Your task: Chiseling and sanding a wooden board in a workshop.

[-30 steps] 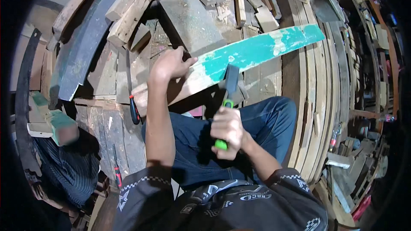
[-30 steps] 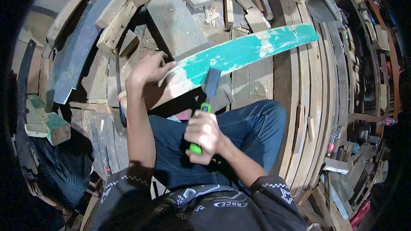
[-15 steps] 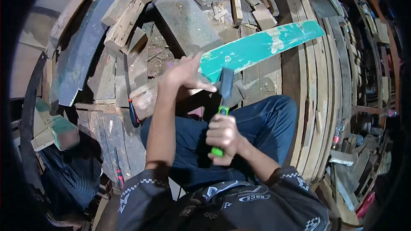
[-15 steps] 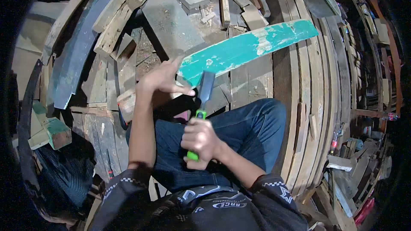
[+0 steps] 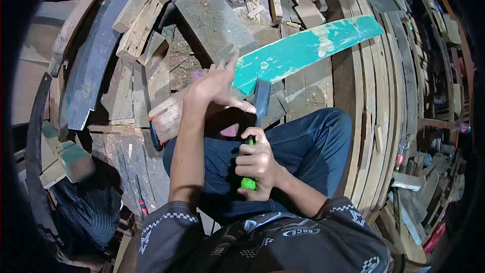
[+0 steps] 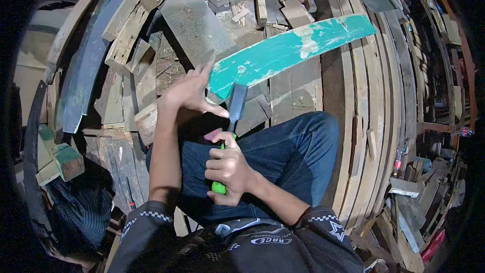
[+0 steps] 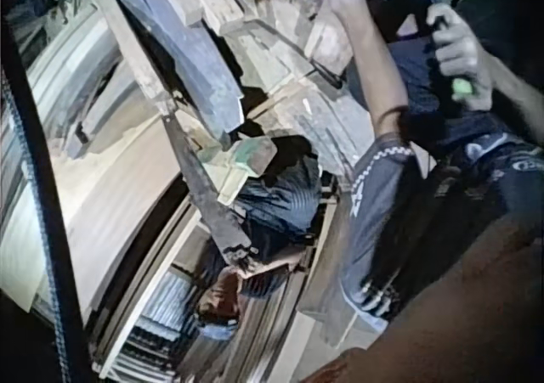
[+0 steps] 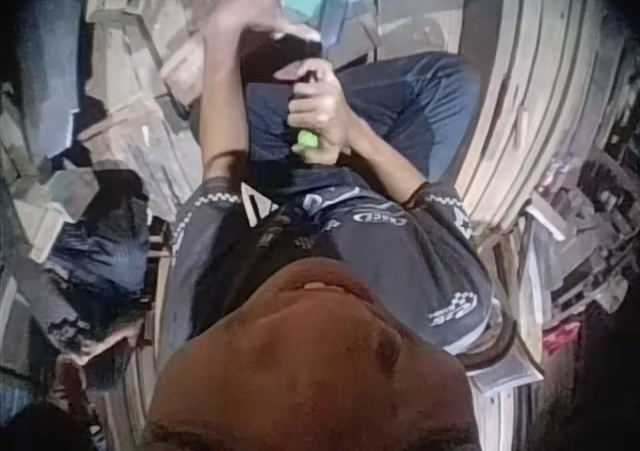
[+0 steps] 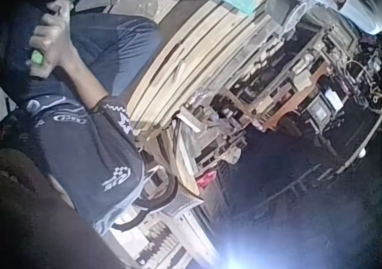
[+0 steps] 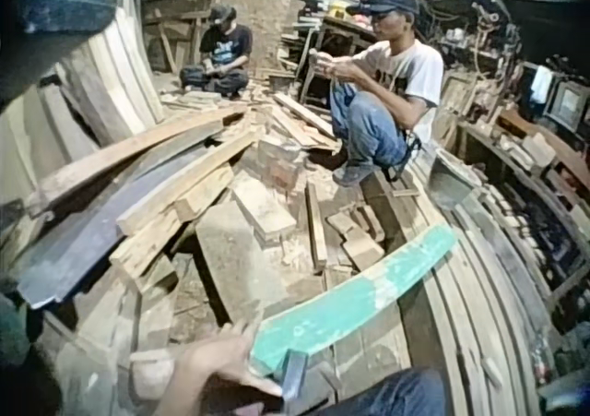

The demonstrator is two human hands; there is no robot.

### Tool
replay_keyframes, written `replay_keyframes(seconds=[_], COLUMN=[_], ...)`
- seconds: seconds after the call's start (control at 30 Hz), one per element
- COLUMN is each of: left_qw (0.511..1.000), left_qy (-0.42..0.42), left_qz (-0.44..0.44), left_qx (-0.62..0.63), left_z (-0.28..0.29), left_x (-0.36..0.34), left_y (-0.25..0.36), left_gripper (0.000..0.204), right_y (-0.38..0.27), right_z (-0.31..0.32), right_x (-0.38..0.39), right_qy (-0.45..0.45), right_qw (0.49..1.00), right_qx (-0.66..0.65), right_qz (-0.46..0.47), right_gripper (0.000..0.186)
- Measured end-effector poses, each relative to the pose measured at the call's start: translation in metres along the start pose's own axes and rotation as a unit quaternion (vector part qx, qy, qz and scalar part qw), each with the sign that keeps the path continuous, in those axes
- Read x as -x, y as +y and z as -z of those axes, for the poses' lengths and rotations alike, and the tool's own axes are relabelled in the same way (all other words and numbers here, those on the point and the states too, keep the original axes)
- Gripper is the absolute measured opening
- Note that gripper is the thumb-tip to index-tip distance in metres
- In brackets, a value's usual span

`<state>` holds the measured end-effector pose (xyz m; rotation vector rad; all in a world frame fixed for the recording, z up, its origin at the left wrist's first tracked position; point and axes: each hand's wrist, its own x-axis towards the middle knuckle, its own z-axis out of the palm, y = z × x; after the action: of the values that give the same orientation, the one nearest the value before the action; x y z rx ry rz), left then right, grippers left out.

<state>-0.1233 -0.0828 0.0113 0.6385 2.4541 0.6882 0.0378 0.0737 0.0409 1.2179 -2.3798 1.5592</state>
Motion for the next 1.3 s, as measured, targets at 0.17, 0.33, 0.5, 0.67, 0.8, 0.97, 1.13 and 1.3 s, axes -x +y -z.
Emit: replay_keyframes(seconds=[0.17,0.33,0.5,0.67,0.8,0.97,1.13,1.3], left_qw=[0.999,0.999,0.995,0.997,0.999,0.999,0.997,0.998], left_qy=[-0.023,0.002,0.063,0.024,0.011,0.001,0.001,-0.021], left_qz=[0.017,-0.046,-0.080,-0.053,-0.048,-0.032,-0.051,-0.038], left_qx=[-0.036,-0.008,-0.011,-0.044,-0.023,-0.044,-0.052,-0.038], left_z=[0.007,0.005,-0.009,-0.004,-0.001,-0.002,-0.002,-0.002], left_x=[0.001,-0.004,-0.009,-0.007,-0.007,-0.002,-0.006,-0.005], left_y=[0.013,0.009,-0.002,0.002,0.004,0.005,0.003,0.004], left_gripper=[0.164,0.164,0.162,0.158,0.157,0.155,0.154,0.154], right_y=[-0.004,0.002,0.015,0.002,0.004,0.005,0.006,0.007], right_z=[0.001,0.002,-0.001,0.001,0.008,-0.004,-0.002,-0.017], right_x=[-0.007,0.002,0.000,0.005,-0.002,0.004,-0.003,0.010], right_qy=[0.063,0.007,0.015,-0.006,-0.013,-0.010,-0.015,0.025], right_qw=[0.998,1.000,1.000,1.000,1.000,1.000,0.999,1.000], right_qx=[0.012,0.009,0.027,-0.013,0.011,0.010,0.041,0.015], right_qz=[-0.001,-0.005,0.003,-0.011,0.008,-0.012,0.020,-0.007], right_gripper=[0.038,0.034,0.034,0.036,0.036,0.036,0.035,0.035])
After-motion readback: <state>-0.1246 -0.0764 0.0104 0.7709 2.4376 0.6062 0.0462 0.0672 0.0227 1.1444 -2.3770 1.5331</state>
